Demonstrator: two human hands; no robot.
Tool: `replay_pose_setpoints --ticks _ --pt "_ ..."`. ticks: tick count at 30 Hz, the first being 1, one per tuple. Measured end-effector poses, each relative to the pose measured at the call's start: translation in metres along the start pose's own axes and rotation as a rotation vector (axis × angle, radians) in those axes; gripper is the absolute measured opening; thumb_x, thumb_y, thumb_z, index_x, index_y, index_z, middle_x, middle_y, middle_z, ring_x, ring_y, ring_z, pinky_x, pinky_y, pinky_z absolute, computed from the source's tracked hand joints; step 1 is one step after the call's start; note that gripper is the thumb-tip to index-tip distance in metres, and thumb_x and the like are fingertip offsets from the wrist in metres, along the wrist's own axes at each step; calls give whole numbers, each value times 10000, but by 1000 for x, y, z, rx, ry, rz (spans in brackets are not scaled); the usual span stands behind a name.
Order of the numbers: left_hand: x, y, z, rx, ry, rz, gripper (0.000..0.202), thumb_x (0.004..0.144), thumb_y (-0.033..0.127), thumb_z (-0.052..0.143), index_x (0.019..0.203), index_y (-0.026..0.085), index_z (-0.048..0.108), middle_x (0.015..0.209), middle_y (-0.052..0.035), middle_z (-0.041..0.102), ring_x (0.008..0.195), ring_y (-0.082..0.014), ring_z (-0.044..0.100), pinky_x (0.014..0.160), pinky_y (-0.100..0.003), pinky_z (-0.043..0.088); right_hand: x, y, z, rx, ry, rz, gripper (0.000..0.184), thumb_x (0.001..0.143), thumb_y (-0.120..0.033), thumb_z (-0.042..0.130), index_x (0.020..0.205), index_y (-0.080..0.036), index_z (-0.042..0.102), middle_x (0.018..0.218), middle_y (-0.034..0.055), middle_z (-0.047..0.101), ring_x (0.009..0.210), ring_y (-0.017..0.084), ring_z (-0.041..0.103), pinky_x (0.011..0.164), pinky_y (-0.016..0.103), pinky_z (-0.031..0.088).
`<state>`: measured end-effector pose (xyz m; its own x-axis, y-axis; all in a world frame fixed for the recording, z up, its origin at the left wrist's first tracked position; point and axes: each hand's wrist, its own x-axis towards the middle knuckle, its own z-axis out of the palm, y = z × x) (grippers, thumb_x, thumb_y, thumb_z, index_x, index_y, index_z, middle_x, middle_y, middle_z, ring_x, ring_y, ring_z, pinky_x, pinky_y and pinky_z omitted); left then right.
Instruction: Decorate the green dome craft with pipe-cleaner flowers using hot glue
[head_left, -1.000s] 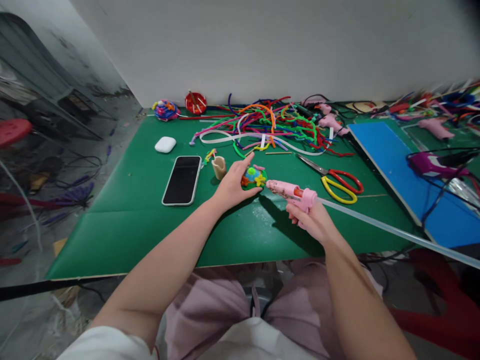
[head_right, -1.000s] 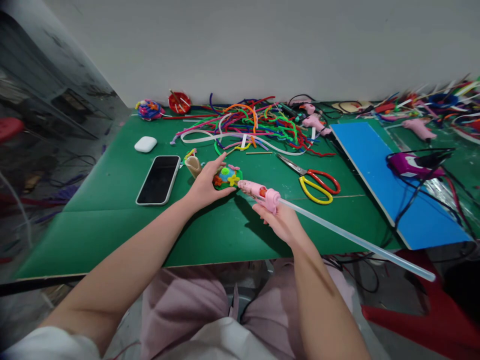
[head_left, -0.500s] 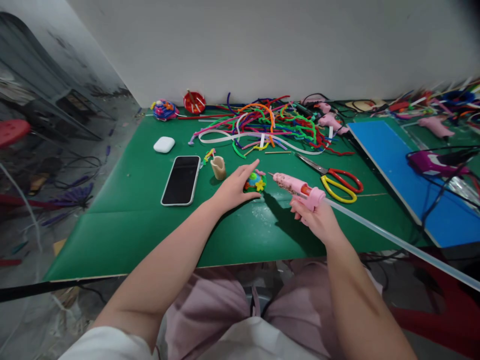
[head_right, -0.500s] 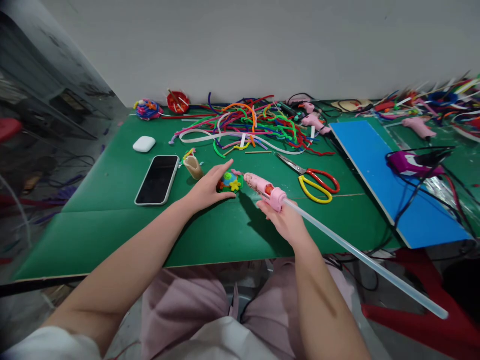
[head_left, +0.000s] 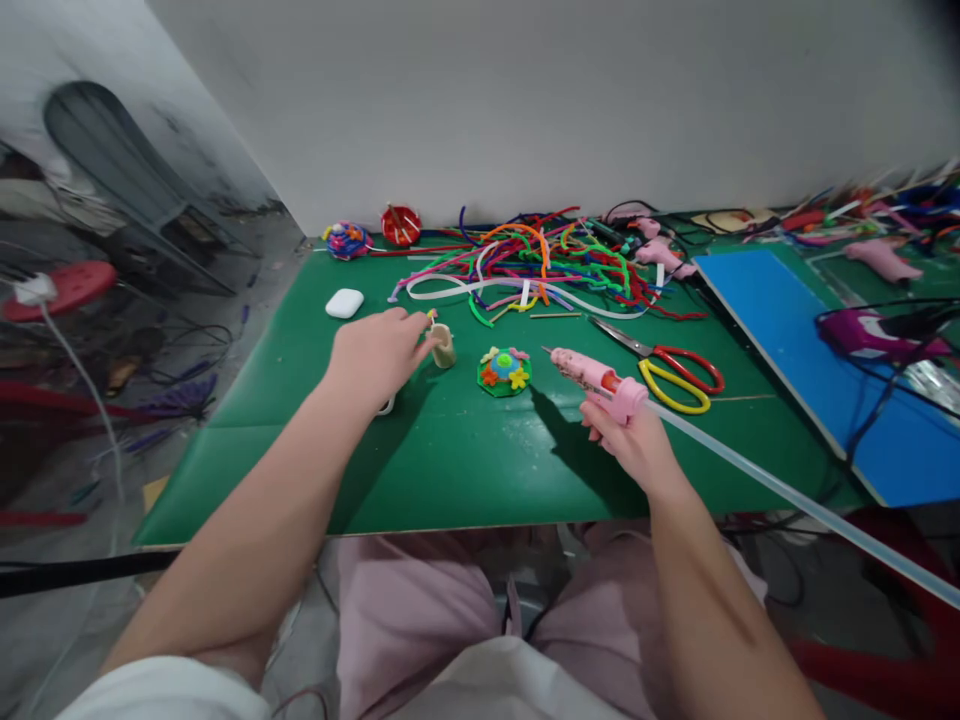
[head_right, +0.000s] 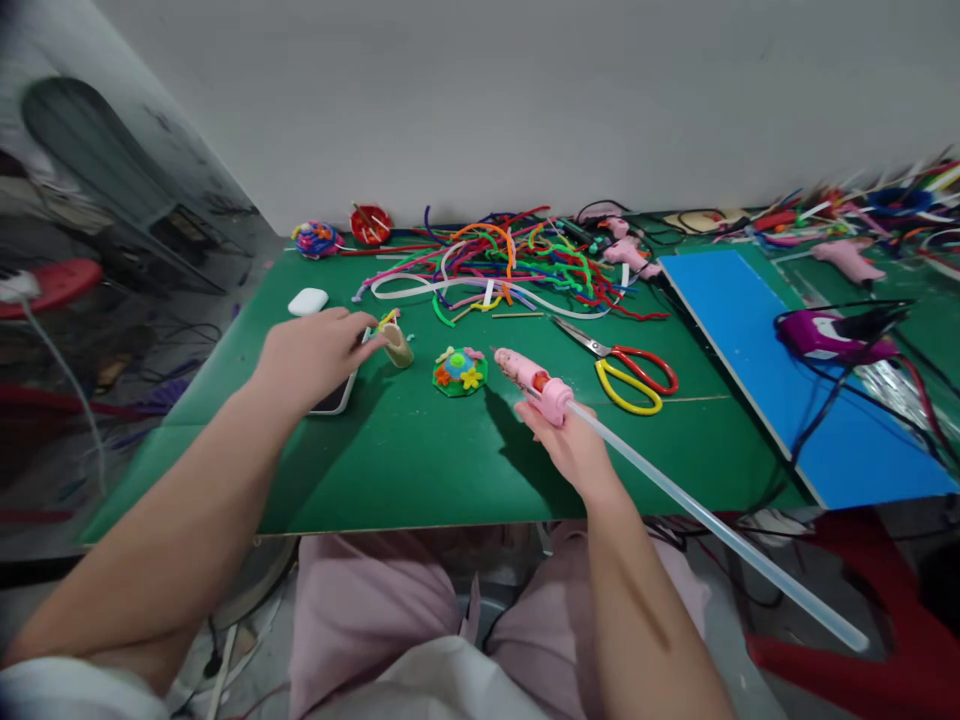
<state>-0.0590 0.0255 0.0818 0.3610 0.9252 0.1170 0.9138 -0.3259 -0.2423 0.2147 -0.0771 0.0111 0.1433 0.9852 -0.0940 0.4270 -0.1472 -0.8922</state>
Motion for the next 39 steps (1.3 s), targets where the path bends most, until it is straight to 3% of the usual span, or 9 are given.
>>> replay_pose_setpoints --ticks 8,18,21,26,30,39 --pt "15 9 7 81 -45 57 349 854 439 349 1060 205 507 884 -67 642 767 -225 611 530 -251 353 0 -1 -1 0 22 5 428 735 -495 539 953 -136 619 584 13 556 489 116 495 427 220 378" --pt "15 9 11 -25 -156 115 393 857 484 284 1008 272 578 949 -56 644 806 -212 601 541 -237 341 -1 -4 -6 12 50 37 397 699 -539 549 775 -154 605 588 35 582 516 154 543 448 248 416" --pt "21 10 7 -68 -263 92 409 848 485 283 1010 266 588 831 -57 668 744 -206 606 550 -241 350 0 -3 -6 34 56 35 399 693 -530 559 832 -160 614 611 37 594 507 158 547 440 254 418" --pt "39 7 4 -307 -564 113 355 800 420 362 950 217 612 589 -14 646 527 -136 587 558 -225 394 1 0 -5 65 57 28 412 690 -514 574 894 -157 601 585 27 575 497 163 542 450 266 427" --pt "46 5 8 -371 -671 121 320 751 367 407 943 205 605 601 -17 655 525 -142 598 521 -218 406 1 -2 -6 95 48 29 389 689 -509 580 879 -170 586 620 29 589 510 159 546 439 257 416" --pt "45 3 10 -390 -539 129 258 732 383 445 802 200 614 649 4 668 512 -112 592 566 -220 409 -2 -7 -8 15 49 35 354 696 -531 559 671 -179 583 535 19 559 478 145 515 461 259 416"
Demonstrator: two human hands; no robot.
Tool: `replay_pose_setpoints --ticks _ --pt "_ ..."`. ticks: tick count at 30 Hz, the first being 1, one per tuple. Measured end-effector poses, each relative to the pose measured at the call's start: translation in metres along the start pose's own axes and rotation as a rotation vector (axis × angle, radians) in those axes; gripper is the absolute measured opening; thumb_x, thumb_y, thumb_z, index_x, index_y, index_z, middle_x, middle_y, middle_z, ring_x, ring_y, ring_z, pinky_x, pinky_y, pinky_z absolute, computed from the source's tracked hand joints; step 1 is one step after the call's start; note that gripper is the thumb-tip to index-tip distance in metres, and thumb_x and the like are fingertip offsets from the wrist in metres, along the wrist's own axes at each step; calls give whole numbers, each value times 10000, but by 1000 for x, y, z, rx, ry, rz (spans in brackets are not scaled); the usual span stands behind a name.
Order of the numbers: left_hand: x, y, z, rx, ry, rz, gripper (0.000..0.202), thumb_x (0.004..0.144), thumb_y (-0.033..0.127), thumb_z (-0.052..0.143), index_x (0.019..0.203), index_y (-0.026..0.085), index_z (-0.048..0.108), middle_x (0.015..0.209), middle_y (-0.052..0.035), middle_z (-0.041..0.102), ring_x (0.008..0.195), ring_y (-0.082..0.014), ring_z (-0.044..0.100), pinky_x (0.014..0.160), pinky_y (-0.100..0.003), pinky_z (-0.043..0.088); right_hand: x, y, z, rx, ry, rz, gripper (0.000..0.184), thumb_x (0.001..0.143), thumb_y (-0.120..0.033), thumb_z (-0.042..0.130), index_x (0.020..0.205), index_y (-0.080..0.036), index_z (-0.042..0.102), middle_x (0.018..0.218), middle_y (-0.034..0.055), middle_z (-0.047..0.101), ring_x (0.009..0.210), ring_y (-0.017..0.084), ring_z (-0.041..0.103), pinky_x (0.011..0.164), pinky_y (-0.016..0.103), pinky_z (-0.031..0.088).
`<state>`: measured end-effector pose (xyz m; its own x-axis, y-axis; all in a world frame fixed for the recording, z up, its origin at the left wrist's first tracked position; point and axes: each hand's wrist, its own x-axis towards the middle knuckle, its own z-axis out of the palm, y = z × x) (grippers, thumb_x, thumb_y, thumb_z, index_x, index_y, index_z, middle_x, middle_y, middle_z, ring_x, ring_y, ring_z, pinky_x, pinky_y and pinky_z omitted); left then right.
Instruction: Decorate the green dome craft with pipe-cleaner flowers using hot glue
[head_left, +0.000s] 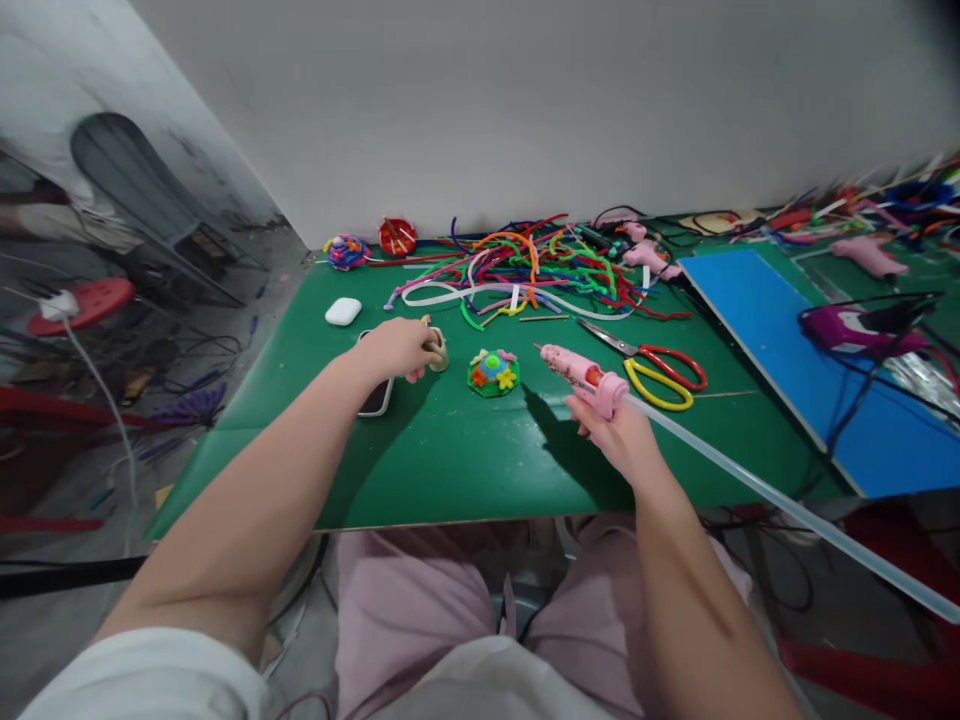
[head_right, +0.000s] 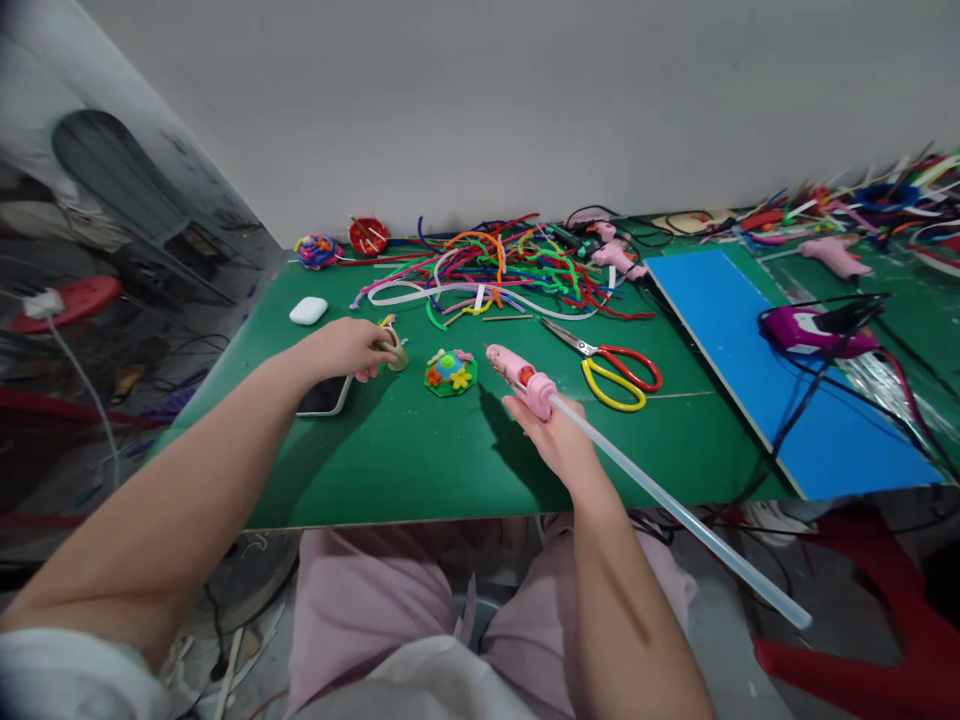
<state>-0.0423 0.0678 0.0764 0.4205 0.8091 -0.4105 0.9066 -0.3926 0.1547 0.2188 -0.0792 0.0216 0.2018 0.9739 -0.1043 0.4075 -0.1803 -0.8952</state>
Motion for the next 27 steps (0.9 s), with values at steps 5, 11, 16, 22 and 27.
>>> replay_pose_setpoints --ticks 5,11,16,22,27 --pt "-1 -3 0 -1 -2 -10 283 727 402 458 887 212 594 690 4 671 538 -123 602 569 -227 402 1 3 0 -65 12 -52 372 711 -543 535 686 -177 599 517 12 553 478 142 508 484 261 415" --pt "0 -6 4 81 -37 -4 234 740 353 442 893 214 552 698 -13 666 551 -130 600 542 -221 376 4 11 3 -95 19 -92 431 717 -564 520 810 -161 641 560 28 592 506 156 527 496 268 423" --pt "-4 0 4 128 -15 5 278 776 411 385 923 214 515 705 -30 656 578 -155 592 548 -238 366 6 15 3 -128 12 -93 476 718 -574 515 901 -156 653 689 54 651 542 160 549 520 271 428" --pt "-9 3 5 135 -12 22 368 844 398 217 968 196 499 740 -64 646 640 -190 584 556 -264 352 6 14 3 -158 13 -140 471 739 -554 500 943 -155 646 720 65 664 561 163 561 537 269 435" --pt "-10 -1 12 164 54 57 354 856 365 195 948 204 497 733 -65 633 632 -204 566 542 -277 338 5 10 3 -239 29 -189 429 756 -540 485 887 -166 649 705 67 656 574 175 566 535 273 428"
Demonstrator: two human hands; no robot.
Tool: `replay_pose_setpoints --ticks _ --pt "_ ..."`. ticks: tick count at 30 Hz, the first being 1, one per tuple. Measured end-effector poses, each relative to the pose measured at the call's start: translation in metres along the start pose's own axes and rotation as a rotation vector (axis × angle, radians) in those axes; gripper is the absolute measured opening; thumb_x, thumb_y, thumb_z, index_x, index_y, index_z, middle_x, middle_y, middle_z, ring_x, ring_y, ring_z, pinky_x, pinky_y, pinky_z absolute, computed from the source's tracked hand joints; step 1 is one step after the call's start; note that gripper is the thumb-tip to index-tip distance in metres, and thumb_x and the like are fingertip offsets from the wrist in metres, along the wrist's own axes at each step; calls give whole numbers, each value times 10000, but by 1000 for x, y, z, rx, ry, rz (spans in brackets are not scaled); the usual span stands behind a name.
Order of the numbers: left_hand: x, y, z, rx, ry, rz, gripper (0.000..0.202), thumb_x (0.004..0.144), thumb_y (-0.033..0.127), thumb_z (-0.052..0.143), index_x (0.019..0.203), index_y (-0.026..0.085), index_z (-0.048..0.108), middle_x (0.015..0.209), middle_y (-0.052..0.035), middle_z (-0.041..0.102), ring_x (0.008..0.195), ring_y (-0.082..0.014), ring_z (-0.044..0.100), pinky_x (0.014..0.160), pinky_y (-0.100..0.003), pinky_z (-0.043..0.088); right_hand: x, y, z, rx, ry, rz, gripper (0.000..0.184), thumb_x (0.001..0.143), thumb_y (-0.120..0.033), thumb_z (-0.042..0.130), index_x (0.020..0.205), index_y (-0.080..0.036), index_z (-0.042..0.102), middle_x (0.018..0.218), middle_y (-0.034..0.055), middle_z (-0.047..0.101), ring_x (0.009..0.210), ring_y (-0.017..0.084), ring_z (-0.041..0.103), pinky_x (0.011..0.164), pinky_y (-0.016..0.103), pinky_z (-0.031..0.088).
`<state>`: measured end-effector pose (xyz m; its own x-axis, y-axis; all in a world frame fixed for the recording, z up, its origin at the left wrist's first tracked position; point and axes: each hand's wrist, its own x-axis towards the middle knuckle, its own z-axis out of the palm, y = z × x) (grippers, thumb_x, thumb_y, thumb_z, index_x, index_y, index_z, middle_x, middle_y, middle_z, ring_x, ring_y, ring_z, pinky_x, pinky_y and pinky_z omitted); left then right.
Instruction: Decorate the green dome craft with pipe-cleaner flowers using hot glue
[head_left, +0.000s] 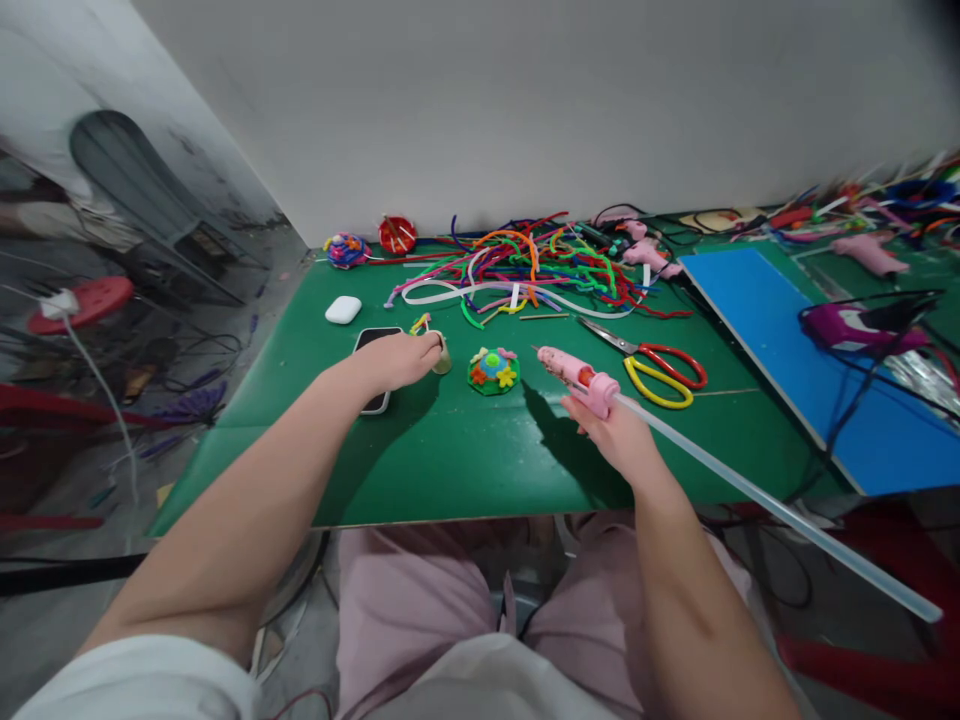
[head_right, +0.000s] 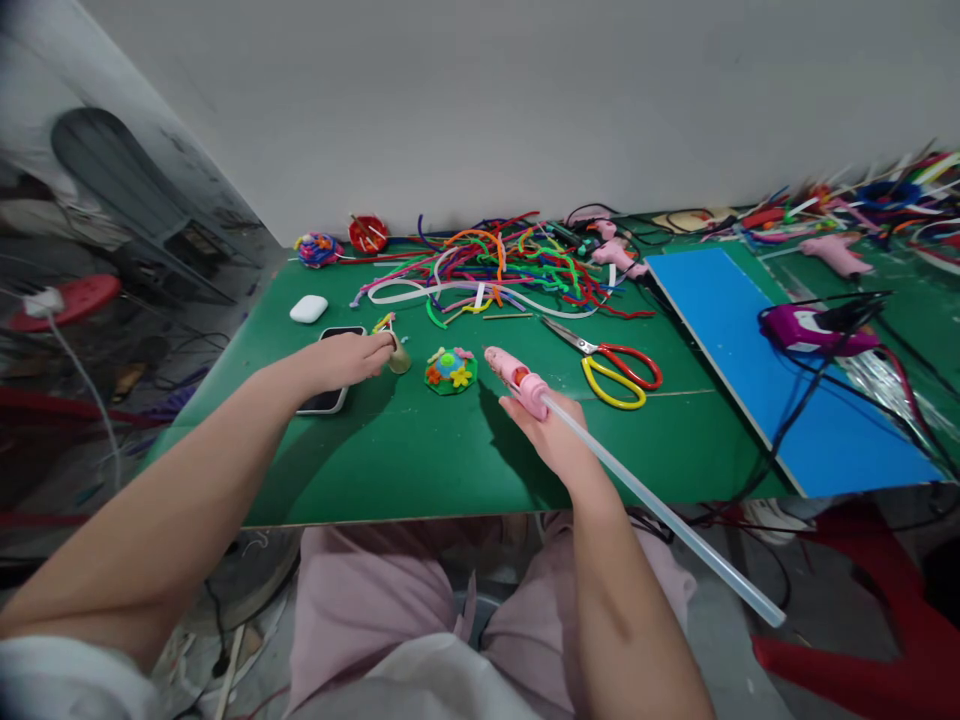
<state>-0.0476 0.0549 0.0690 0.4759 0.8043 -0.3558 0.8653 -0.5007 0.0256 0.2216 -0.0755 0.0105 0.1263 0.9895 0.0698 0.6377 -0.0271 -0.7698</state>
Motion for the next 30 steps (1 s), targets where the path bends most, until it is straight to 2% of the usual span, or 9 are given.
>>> replay_pose_setpoints --ticks 3,8,13,18,24,30 --pt "-2 3 2 53 55 -22 392 864 370 163 922 205 514 710 -71 621 621 -212 556 538 -283 332 0 -1 -1 -37 0 -6 427 759 -548 475 836 -164 647 630 59 627 577 184 563 521 271 418" --pt "-7 11 -1 152 81 -38 392 859 385 189 928 199 527 715 -74 612 627 -204 558 534 -269 319 0 1 0 0 -17 -26 429 772 -548 464 901 -173 628 753 66 655 601 171 559 555 277 433" --pt "-8 8 -1 101 104 15 359 847 385 242 939 202 536 764 -70 627 665 -202 562 567 -267 336 0 2 1 0 -31 -7 462 770 -554 466 987 -172 609 809 72 663 575 162 550 554 284 440" --pt "-9 3 2 53 121 39 316 842 359 282 940 192 531 792 -67 626 667 -185 556 560 -258 339 0 1 1 -12 -35 -26 455 782 -544 456 979 -169 623 805 72 664 579 159 547 555 276 435" --pt "-11 4 3 81 151 8 270 839 309 295 960 187 503 801 -65 631 654 -180 565 533 -252 329 0 -3 0 -32 -41 -48 407 795 -491 469 1021 -184 613 869 65 676 604 165 557 564 275 420" --pt "-12 2 6 -30 153 -25 217 830 300 333 940 211 498 759 -25 652 653 -171 591 551 -247 353 1 2 1 -225 4 -32 344 774 -531 476 840 -225 618 747 29 654 630 179 567 527 264 359"
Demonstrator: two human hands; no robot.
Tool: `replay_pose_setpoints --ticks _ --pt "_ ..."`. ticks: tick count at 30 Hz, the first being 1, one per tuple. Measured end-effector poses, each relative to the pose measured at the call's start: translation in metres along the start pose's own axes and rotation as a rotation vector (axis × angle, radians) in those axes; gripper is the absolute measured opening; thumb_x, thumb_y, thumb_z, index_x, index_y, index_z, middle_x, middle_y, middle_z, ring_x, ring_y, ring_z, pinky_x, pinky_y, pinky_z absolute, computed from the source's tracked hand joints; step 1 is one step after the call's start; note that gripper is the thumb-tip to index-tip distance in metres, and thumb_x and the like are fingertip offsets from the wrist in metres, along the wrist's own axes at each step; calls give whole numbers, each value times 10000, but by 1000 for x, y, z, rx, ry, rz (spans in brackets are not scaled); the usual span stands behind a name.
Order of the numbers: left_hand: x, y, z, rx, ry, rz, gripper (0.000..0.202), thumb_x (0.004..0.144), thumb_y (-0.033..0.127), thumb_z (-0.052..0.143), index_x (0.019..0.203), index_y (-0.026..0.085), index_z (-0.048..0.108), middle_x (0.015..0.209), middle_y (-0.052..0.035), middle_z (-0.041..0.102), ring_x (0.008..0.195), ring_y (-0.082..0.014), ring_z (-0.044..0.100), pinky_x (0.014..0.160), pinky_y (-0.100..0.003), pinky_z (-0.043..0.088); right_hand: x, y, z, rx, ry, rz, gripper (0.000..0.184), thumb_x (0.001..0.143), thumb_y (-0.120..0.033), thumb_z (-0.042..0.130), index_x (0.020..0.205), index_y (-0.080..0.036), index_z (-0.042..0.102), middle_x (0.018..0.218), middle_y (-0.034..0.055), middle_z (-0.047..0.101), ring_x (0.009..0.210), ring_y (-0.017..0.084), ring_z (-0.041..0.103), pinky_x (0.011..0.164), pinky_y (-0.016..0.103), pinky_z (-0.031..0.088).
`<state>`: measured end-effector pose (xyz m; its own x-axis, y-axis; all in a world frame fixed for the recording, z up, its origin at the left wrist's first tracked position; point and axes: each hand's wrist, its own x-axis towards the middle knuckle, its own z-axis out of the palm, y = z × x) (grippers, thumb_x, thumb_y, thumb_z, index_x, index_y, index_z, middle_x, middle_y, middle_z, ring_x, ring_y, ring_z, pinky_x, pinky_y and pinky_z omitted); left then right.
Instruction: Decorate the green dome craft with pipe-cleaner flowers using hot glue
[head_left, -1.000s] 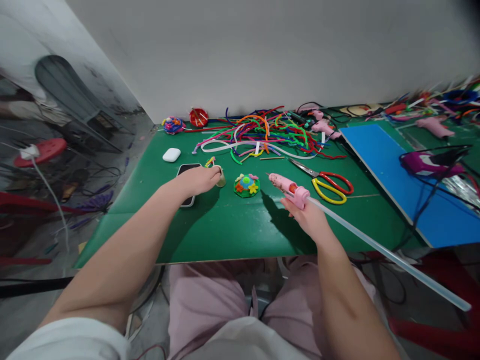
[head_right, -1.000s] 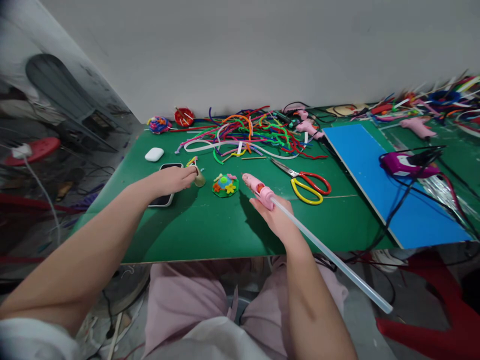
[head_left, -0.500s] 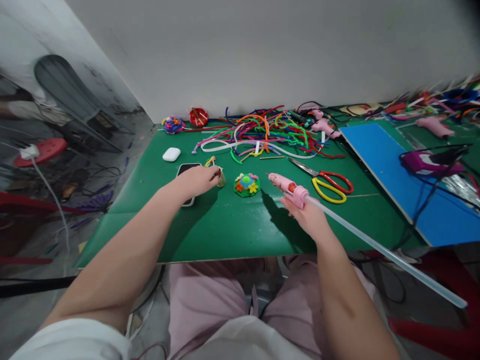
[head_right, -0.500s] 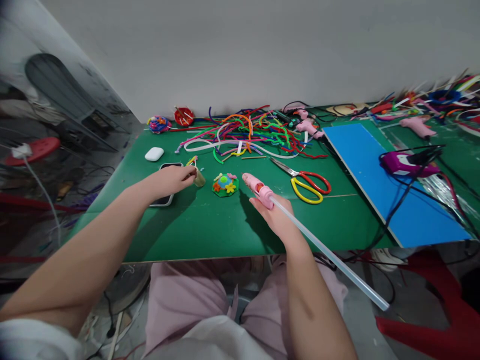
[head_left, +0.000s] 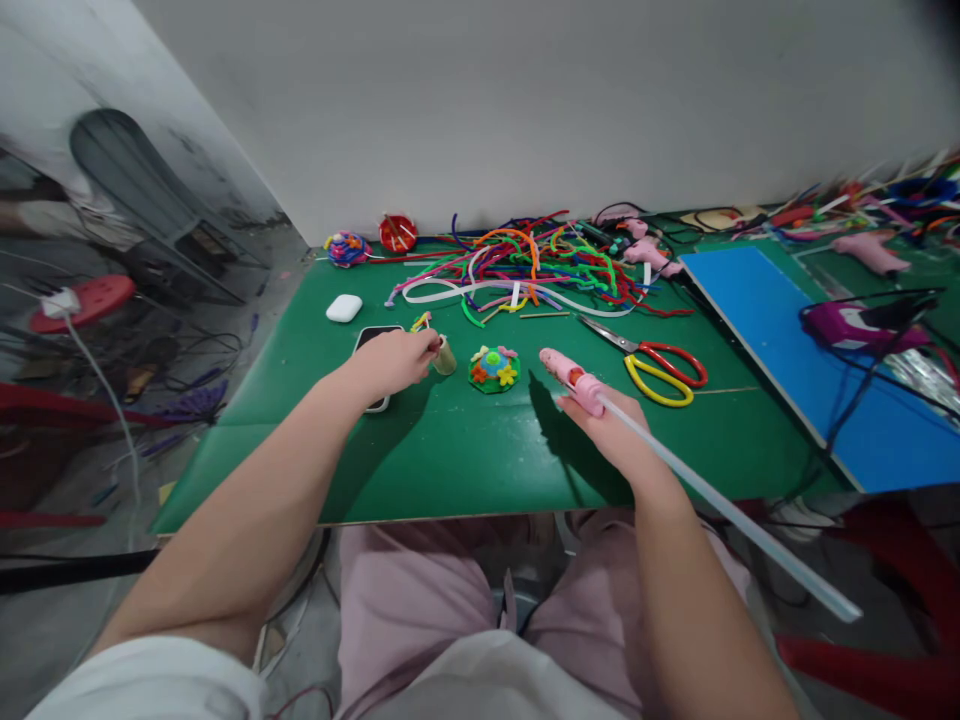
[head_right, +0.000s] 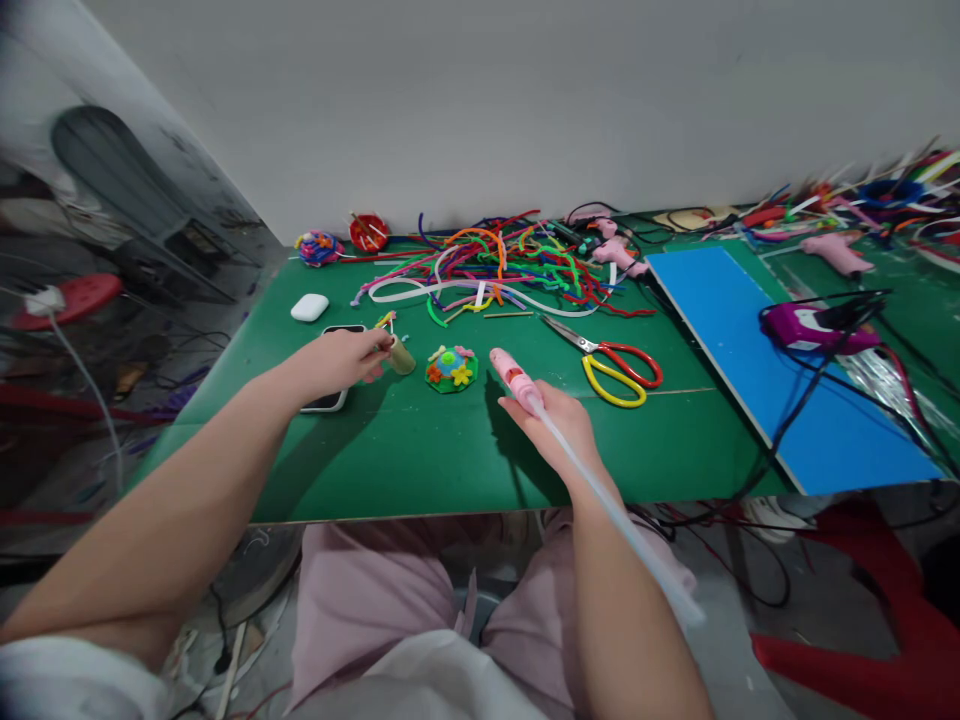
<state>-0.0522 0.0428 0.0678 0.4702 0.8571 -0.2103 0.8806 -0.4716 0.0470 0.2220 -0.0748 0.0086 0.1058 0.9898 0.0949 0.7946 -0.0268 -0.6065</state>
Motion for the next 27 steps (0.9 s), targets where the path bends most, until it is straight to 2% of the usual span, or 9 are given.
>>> replay_pose_setpoints --ticks 4,9,11,13,16,20,24,27 --pt "-3 1 0 -155 66 2 246 861 366 310 912 218 500 665 9 639 636 -154 591 584 -249 374 2 7 0 -205 33 31 354 737 -570 501 783 -225 565 759 20 619 660 181 559 498 257 310" --pt "-14 7 -3 -372 278 -64 232 839 399 398 848 207 527 589 29 587 520 -113 548 561 -243 381 13 19 0 -372 77 4 367 712 -495 588 929 -200 569 872 65 593 817 225 559 585 278 363" --pt "-19 15 -2 -556 386 -96 204 814 383 459 811 195 537 584 31 562 494 -96 524 535 -232 389 17 26 1 -410 79 4 397 704 -479 608 971 -187 577 878 83 587 840 245 552 617 297 385" --pt "-21 29 4 -867 420 -103 197 786 375 509 787 180 535 598 29 548 472 -80 503 488 -213 396 20 31 0 -427 94 -7 446 685 -481 629 1011 -180 583 892 99 586 854 265 546 642 324 402" --pt "-17 56 21 -1348 289 -109 236 729 387 590 766 159 540 607 27 536 474 -71 505 425 -184 385 19 30 -2 -387 191 -66 458 682 -469 638 1032 -176 598 928 115 590 887 284 534 695 370 420" --pt "-5 84 46 -1771 123 -122 282 668 391 663 734 134 566 629 31 519 483 -39 479 392 -146 358 17 5 -4 -107 440 -260 206 784 -335 571 916 -195 642 900 82 625 882 226 543 794 379 422" --pt "1 97 60 -1962 -19 -119 281 660 374 683 764 127 597 617 38 503 488 -25 471 396 -127 358 25 -27 0 39 378 -559 120 801 -278 568 852 -215 656 836 39 659 851 188 552 831 364 414" --pt "3 100 61 -2008 -51 -111 279 661 378 684 749 130 591 594 43 494 480 -19 462 410 -121 359 32 -39 7 14 330 -632 122 814 -263 551 843 -208 655 822 28 664 826 176 544 817 343 412"
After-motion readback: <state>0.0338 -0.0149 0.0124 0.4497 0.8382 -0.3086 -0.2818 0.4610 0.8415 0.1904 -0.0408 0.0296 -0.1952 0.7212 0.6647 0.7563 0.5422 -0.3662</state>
